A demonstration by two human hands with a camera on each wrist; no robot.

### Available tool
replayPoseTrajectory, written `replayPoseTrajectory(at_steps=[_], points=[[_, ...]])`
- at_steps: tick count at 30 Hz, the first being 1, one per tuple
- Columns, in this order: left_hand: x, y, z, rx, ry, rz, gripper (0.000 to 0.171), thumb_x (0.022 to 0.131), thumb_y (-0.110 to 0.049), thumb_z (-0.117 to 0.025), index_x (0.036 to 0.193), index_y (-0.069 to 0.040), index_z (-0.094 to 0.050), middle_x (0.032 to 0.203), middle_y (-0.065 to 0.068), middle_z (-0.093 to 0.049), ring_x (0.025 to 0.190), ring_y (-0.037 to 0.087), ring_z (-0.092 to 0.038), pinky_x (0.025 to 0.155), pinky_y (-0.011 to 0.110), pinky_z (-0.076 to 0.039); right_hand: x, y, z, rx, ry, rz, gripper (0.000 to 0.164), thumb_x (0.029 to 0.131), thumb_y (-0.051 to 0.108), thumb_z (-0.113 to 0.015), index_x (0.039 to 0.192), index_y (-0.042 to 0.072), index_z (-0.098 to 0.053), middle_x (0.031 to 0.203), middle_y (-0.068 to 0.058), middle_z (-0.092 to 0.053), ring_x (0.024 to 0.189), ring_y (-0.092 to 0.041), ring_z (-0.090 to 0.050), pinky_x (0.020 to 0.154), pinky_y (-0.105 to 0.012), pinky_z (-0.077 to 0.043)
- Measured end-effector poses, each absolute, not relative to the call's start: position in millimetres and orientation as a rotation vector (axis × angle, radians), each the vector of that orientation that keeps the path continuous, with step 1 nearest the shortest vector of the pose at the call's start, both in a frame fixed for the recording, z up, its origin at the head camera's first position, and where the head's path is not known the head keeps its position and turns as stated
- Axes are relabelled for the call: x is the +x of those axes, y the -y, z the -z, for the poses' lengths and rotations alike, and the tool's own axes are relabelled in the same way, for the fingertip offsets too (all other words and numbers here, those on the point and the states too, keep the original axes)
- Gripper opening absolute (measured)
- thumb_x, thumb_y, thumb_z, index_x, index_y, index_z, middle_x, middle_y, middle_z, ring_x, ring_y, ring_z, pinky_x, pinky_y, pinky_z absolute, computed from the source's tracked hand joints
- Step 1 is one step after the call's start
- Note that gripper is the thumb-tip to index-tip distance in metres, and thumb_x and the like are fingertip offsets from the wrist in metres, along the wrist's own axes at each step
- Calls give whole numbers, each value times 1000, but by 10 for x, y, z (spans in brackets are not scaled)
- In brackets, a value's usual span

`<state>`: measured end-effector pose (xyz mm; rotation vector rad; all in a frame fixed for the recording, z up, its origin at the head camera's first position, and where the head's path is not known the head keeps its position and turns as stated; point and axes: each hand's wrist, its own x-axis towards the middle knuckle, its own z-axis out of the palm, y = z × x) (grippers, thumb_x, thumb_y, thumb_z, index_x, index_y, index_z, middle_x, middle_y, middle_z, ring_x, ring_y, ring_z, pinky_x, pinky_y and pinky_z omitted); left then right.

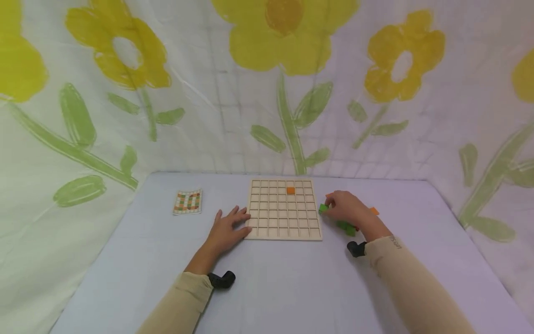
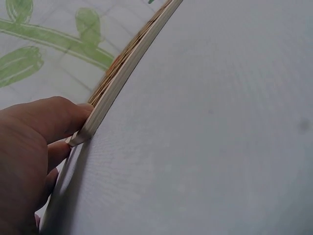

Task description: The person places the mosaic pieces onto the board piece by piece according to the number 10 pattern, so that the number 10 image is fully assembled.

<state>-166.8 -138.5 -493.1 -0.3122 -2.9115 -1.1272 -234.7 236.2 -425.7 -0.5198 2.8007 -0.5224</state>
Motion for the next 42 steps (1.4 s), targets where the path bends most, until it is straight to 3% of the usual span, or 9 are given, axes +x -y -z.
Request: replayPoseTrajectory(at_steps=[7,17,26,30,36,42], points=[[-1651,1382,4937,-387,2890,1079,42,90,-34,-71,129,-19,-66,148,-2,-51,144,20,-38,124,57,-1,-2542,-2082,4240,-587,-2837,609,30,89,20,-70,113,2,-69,91,-7,-61,78,-20,-50,65,-33,-43],[-1608,1377,4946,-498,2881,1050,46,94,-30,-66,136,-13,-60,151,-1,-47,143,19,-39,125,43,-17,-2696,-1848,4353,-572,-2788,603,32,90,14,-71,119,-1,-68,90,-7,-63,79,-20,-50,69,-32,-44],[-1579,1367,4894,-583,2905,906,46,100,-30,-56,143,-12,-53,155,0,-41,145,21,-37,125,45,-18,-2702,-1776,4407,-563,-2777,610,37,93,16,-68,127,2,-65,89,-6,-64,74,-17,-51,65,-30,-44],[-1571,1372,4886,-581,2916,922,44,102,-31,-52,143,-14,-53,156,-1,-40,145,19,-35,126,44,-16,-2692,-1761,4411,-541,-2789,615,34,95,17,-65,127,3,-66,96,-9,-66,77,-19,-54,67,-32,-47],[-1593,1354,4897,-583,2922,919,43,103,-28,-52,142,-13,-54,155,0,-40,145,20,-36,125,44,-17,-2665,-1764,4405,-491,-2802,643,29,96,19,-63,122,6,-70,114,-13,-69,92,-22,-61,79,-39,-53],[-1609,1343,4898,-593,2938,888,43,103,-25,-51,143,-10,-52,157,2,-39,146,20,-34,125,42,-20,-2652,-1773,4364,-491,-2806,629,30,96,19,-63,122,7,-70,117,-14,-68,96,-24,-62,79,-40,-54]])
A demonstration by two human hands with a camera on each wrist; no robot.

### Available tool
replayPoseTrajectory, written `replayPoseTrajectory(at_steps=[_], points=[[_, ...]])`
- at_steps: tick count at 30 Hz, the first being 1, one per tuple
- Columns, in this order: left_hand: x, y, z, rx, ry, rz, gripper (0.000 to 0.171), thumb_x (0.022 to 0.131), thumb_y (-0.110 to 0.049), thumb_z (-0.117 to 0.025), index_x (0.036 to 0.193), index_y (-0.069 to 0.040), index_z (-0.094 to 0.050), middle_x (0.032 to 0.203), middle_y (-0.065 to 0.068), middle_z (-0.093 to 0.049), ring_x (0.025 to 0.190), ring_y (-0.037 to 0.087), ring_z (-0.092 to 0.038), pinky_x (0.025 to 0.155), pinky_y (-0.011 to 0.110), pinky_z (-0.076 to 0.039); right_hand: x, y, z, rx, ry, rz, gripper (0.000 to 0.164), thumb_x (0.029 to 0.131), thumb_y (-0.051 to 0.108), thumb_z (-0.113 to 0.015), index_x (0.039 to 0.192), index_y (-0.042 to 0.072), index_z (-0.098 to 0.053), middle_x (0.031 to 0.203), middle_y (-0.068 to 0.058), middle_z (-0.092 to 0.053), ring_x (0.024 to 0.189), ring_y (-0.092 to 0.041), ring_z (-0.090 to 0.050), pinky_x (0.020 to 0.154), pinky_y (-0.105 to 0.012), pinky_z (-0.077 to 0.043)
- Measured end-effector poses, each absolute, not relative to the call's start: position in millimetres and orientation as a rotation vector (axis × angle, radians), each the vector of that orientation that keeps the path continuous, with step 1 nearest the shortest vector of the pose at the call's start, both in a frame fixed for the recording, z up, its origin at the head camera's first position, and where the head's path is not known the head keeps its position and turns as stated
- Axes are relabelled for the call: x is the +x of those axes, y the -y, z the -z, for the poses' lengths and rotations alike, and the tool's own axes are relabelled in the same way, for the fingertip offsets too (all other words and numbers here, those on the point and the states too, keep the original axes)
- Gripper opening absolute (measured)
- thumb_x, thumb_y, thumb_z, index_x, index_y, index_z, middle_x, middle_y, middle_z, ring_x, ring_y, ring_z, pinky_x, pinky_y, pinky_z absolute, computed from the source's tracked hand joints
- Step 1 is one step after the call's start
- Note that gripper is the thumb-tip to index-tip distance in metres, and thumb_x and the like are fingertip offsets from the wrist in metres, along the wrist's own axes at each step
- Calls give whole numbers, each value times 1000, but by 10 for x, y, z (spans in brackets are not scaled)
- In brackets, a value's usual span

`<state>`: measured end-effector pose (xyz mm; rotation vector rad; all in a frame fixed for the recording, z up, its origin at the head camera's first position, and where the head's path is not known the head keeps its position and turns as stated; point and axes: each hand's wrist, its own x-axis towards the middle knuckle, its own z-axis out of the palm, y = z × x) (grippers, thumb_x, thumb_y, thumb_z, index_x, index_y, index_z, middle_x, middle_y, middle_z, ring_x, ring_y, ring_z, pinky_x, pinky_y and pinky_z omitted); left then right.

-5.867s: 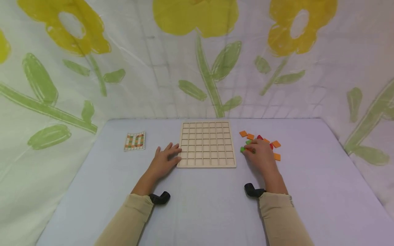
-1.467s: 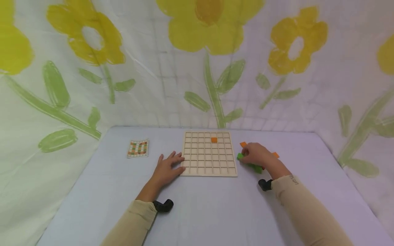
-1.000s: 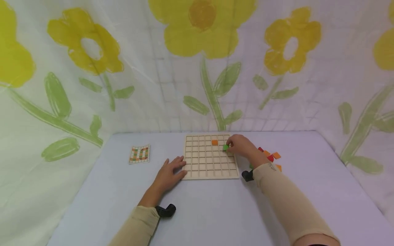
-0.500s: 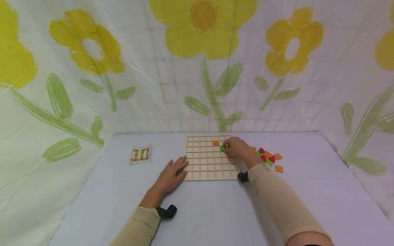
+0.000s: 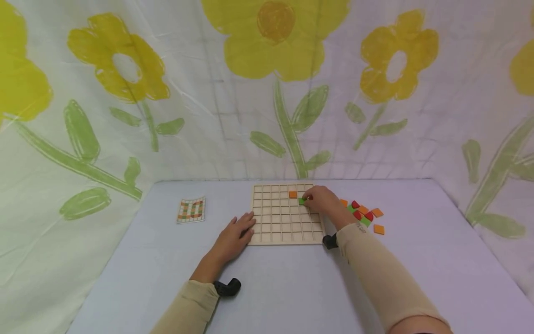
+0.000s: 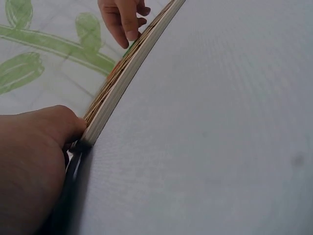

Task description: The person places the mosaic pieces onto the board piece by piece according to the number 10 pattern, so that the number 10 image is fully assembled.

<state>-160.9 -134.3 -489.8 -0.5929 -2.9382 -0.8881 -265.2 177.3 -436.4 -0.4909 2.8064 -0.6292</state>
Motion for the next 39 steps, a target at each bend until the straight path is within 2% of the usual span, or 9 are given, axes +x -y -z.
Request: replayPoseTrajectory(at_steps=[4,7,14,18,22,26,30,35,39], points=[[-1619,1332,4892,-606,2935,855,43,102,-22,-52,143,-8,-51,156,3,-39,144,22,-37,124,42,-22,-2634,-1919,4283,-438,-2821,649,31,97,20,-62,123,5,-69,116,-14,-68,100,-27,-62,82,-41,-54],[-1614,1341,4895,-587,2913,901,41,102,-22,-53,141,-9,-54,155,3,-41,143,22,-40,124,42,-23,-2642,-2106,4227,-387,-2837,673,32,97,20,-60,124,3,-67,112,-17,-66,97,-28,-62,79,-43,-54],[-1637,1353,4912,-555,2914,1007,37,102,-26,-53,137,-15,-59,155,0,-42,143,19,-40,125,38,-21,-2644,-2622,4096,-226,-2830,675,41,99,25,-59,131,0,-61,132,-28,-54,113,-40,-56,95,-57,-50],[-1641,1363,4927,-539,2912,1020,35,102,-25,-54,135,-15,-60,155,0,-42,142,20,-41,125,38,-21,-2646,-2820,4104,-187,-2794,613,45,98,28,-58,131,-3,-59,133,-30,-54,118,-45,-52,100,-62,-46],[-1645,1366,4934,-529,2900,1031,35,101,-25,-55,134,-15,-61,155,-1,-42,142,19,-41,125,38,-20,-2628,-2960,4145,-96,-2731,584,47,96,33,-61,126,-3,-62,127,-27,-60,112,-42,-55,97,-58,-49],[-1648,1370,4933,-541,2897,1027,35,101,-25,-54,134,-16,-60,155,-1,-42,142,18,-40,125,38,-20,-2606,-3052,4187,-12,-2676,590,50,91,41,-67,117,-3,-65,113,-21,-64,96,-33,-57,83,-45,-54],[-1645,1374,4916,-536,2906,1040,35,102,-25,-54,135,-16,-60,155,-1,-41,143,19,-39,125,39,-20,-2602,-3089,4241,4,-2645,631,52,89,46,-68,115,0,-67,109,-16,-64,91,-27,-55,75,-34,-52],[-1642,1365,4910,-546,2915,1049,36,102,-26,-53,136,-15,-59,156,-2,-40,143,17,-38,125,38,-19,-2617,-3087,4278,-47,-2655,699,39,90,41,-69,105,5,-66,100,-10,-63,86,-24,-54,69,-29,-50],[-1641,1360,4922,-536,2911,1033,36,101,-26,-54,135,-15,-60,155,-2,-42,143,16,-39,125,37,-20,-2636,-2979,4251,-113,-2765,773,28,93,33,-66,100,6,-62,98,-12,-63,85,-26,-55,68,-31,-48]])
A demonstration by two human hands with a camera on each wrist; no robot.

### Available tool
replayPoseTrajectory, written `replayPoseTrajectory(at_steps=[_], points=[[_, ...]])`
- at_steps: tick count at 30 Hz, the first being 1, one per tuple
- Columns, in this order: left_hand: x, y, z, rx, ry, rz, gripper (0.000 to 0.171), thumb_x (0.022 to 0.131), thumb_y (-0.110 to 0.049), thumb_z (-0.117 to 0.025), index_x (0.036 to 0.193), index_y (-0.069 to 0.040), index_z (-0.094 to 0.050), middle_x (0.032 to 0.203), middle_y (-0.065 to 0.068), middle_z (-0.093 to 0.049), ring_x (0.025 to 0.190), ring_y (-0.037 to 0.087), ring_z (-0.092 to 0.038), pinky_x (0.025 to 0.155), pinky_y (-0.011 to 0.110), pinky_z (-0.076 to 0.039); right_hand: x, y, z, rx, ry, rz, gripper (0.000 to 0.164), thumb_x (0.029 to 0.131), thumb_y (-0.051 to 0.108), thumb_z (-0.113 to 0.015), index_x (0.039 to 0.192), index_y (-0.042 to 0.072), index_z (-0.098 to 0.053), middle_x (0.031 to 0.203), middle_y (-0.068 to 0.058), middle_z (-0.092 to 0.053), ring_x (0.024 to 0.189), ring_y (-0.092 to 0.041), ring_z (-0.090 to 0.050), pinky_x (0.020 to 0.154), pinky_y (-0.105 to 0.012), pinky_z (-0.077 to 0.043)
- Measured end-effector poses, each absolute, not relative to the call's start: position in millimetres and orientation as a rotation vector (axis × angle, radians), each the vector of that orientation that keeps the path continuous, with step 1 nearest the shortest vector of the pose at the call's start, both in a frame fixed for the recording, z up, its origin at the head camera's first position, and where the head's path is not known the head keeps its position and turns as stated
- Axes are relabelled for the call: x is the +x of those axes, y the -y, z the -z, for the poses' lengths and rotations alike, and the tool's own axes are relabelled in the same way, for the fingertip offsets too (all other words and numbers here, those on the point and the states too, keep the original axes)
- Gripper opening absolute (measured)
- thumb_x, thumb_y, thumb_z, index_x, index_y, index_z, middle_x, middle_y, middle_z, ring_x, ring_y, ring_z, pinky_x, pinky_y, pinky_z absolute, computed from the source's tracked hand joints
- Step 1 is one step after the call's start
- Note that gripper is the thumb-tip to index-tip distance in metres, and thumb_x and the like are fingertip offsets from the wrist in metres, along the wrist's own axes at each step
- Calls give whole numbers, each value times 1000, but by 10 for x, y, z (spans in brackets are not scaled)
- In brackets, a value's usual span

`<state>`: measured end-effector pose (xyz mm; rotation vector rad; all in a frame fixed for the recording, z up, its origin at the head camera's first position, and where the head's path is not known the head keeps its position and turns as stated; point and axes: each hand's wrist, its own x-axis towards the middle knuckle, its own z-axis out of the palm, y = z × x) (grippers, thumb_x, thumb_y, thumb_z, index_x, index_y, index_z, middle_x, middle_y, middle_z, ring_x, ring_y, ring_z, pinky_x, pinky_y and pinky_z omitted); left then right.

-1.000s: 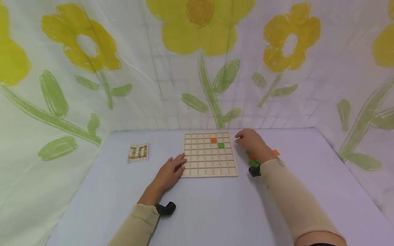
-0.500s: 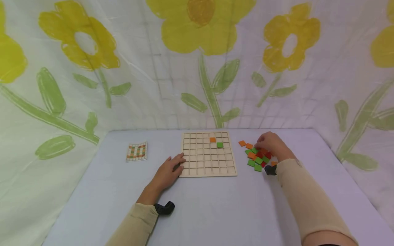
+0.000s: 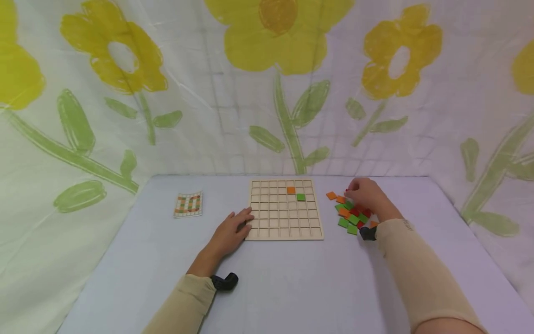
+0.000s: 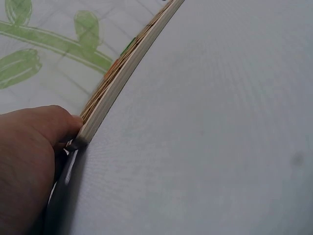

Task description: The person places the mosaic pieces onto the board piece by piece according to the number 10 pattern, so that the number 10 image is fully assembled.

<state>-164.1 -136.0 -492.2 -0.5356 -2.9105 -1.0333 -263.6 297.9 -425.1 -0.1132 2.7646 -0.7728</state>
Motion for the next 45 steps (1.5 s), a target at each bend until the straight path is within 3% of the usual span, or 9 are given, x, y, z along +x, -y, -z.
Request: replayPoseTrajectory(at_steps=[9,14,17,22,26,30,35,40,45], points=[[-1660,1371,4944,-545,2905,1036,37,102,-26,-54,136,-14,-60,155,-3,-41,143,16,-38,125,38,-20,-2781,-2634,4224,-228,-2783,880,39,102,27,-53,133,3,-58,131,-24,-59,115,-38,-57,98,-53,-50],[-1651,1370,4932,-557,2893,1048,37,102,-26,-54,136,-14,-60,155,-3,-42,143,16,-38,125,37,-19,-2879,-2488,4255,-284,-2706,856,44,105,23,-46,142,-1,-49,131,-25,-58,102,-32,-59,85,-41,-53],[-1645,1368,4931,-562,2898,1047,36,102,-26,-54,136,-14,-60,155,-2,-42,143,17,-39,125,38,-20,-2906,-2395,4261,-262,-2700,881,43,102,22,-53,139,2,-48,119,-22,-64,89,-25,-62,75,-33,-52],[-1642,1371,4922,-561,2912,1043,36,101,-25,-54,136,-14,-60,155,-1,-42,143,18,-39,125,38,-20,-2933,-2243,4226,-276,-2721,893,30,98,23,-62,122,6,-58,104,-15,-69,87,-25,-67,71,-33,-56],[-1653,1380,4917,-570,2895,1018,37,101,-25,-54,135,-13,-60,155,0,-42,143,18,-40,125,39,-21,-2988,-2102,4215,-341,-2726,868,30,100,21,-58,127,10,-64,114,-17,-68,95,-30,-65,75,-36,-56],[-1658,1380,4926,-573,2882,1026,37,101,-24,-55,135,-13,-60,154,0,-43,142,18,-40,124,39,-22,-3024,-1976,4251,-387,-2701,836,37,102,21,-54,138,10,-58,132,-22,-59,102,-36,-60,75,-39,-54],[-1655,1377,4936,-559,2899,1030,38,101,-25,-54,137,-14,-59,155,-2,-42,143,17,-39,125,38,-21,-3053,-1840,4317,-447,-2710,776,40,101,19,-56,139,8,-55,116,-19,-65,90,-30,-60,69,-38,-52],[-1648,1369,4931,-548,2904,1044,38,101,-26,-54,137,-14,-59,155,-3,-42,143,16,-39,125,37,-20,-3059,-1753,4345,-434,-2757,781,24,97,17,-61,116,5,-69,110,-15,-67,103,-32,-61,83,-44,-53],[-1655,1371,4916,-537,2911,1034,38,101,-26,-54,137,-15,-59,155,-4,-41,143,15,-39,125,37,-20,-3073,-1725,4383,-439,-2767,775,23,98,17,-61,113,5,-73,119,-18,-67,114,-38,-58,94,-50,-52]])
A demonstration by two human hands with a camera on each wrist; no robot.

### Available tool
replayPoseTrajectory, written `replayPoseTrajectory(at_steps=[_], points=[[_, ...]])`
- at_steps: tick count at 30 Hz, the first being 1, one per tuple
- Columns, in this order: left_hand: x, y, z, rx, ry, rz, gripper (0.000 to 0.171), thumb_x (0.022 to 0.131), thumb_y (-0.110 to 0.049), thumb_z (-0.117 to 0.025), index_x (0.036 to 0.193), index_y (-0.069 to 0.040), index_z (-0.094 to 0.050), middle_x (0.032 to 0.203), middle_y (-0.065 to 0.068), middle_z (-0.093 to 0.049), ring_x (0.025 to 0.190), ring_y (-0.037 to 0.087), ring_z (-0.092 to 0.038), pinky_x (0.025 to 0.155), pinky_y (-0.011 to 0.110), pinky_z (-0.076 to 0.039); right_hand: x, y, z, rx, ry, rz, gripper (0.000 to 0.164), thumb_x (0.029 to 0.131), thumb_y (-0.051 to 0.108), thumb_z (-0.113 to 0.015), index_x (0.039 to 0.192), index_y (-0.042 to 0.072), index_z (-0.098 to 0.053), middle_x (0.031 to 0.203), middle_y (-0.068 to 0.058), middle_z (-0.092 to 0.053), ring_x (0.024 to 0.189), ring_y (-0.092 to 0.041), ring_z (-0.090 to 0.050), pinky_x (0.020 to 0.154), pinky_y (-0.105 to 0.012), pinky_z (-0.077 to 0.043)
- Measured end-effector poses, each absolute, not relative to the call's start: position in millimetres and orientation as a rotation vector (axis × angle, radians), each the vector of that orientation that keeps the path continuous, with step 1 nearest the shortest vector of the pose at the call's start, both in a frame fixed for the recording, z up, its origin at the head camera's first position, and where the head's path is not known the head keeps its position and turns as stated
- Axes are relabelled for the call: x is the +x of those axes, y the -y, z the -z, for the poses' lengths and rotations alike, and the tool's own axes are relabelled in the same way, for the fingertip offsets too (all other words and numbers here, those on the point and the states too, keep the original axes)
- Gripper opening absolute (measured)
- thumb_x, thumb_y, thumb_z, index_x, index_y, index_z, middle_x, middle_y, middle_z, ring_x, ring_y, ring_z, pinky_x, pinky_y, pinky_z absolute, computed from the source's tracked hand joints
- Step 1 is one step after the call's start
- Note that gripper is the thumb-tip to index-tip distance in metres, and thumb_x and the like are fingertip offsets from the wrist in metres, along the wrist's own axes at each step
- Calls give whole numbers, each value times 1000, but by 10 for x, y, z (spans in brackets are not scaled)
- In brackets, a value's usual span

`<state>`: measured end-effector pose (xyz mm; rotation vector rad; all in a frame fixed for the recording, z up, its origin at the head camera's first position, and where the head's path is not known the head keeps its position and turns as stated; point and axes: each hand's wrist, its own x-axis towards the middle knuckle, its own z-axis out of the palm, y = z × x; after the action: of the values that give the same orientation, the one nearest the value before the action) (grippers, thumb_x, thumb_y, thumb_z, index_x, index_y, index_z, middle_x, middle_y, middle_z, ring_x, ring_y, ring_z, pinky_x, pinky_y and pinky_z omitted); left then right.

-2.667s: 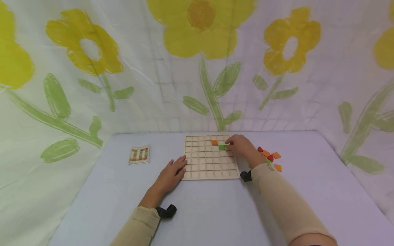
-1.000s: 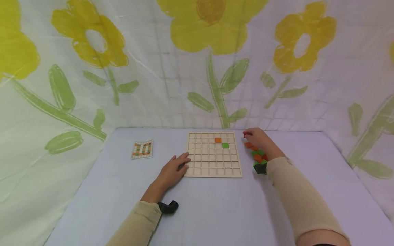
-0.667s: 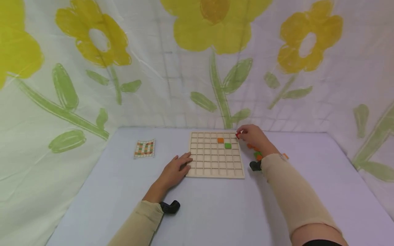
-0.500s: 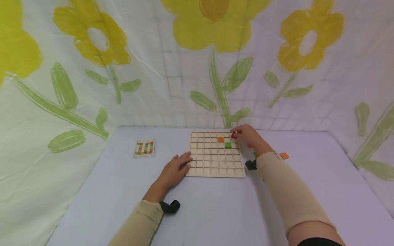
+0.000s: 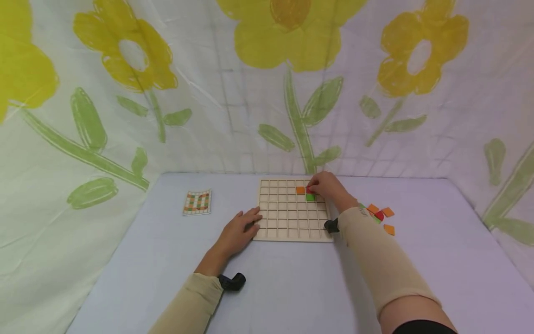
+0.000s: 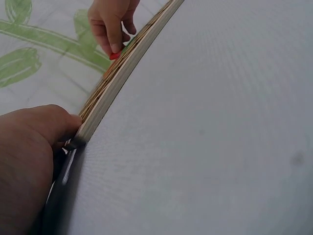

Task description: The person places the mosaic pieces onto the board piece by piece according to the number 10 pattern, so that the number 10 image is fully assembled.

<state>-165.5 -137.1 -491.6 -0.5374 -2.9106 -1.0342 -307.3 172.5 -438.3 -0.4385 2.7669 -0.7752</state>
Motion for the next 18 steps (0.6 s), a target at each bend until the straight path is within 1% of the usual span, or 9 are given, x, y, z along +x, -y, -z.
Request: replayPoseTrajectory(at_steps=[4,9,12,18], points=[[-1662,1372,4926,-547,2911,1012,38,101,-26,-54,137,-15,-59,155,-4,-41,143,16,-39,125,37,-20,-3063,-1699,4418,-421,-2773,784,23,98,17,-61,113,5,-74,121,-18,-67,117,-38,-58,100,-52,-50],[-1658,1373,4922,-554,2908,1025,38,101,-26,-54,137,-14,-59,155,-3,-41,143,16,-39,125,38,-19,-3048,-1686,4426,-375,-2765,802,22,97,16,-62,112,5,-74,123,-18,-66,120,-38,-57,102,-52,-49],[-1655,1373,4922,-559,2905,1033,38,101,-26,-54,137,-14,-59,155,-3,-41,143,16,-39,125,38,-19,-3045,-1684,4431,-368,-2760,811,21,97,17,-63,110,6,-75,123,-18,-66,120,-38,-57,102,-53,-49],[-1653,1369,4925,-546,2908,1029,38,102,-27,-54,138,-15,-59,155,-4,-41,143,15,-39,125,37,-19,-3030,-1664,4453,-367,-2771,805,20,97,19,-63,108,7,-75,119,-16,-68,116,-36,-59,98,-51,-51]])
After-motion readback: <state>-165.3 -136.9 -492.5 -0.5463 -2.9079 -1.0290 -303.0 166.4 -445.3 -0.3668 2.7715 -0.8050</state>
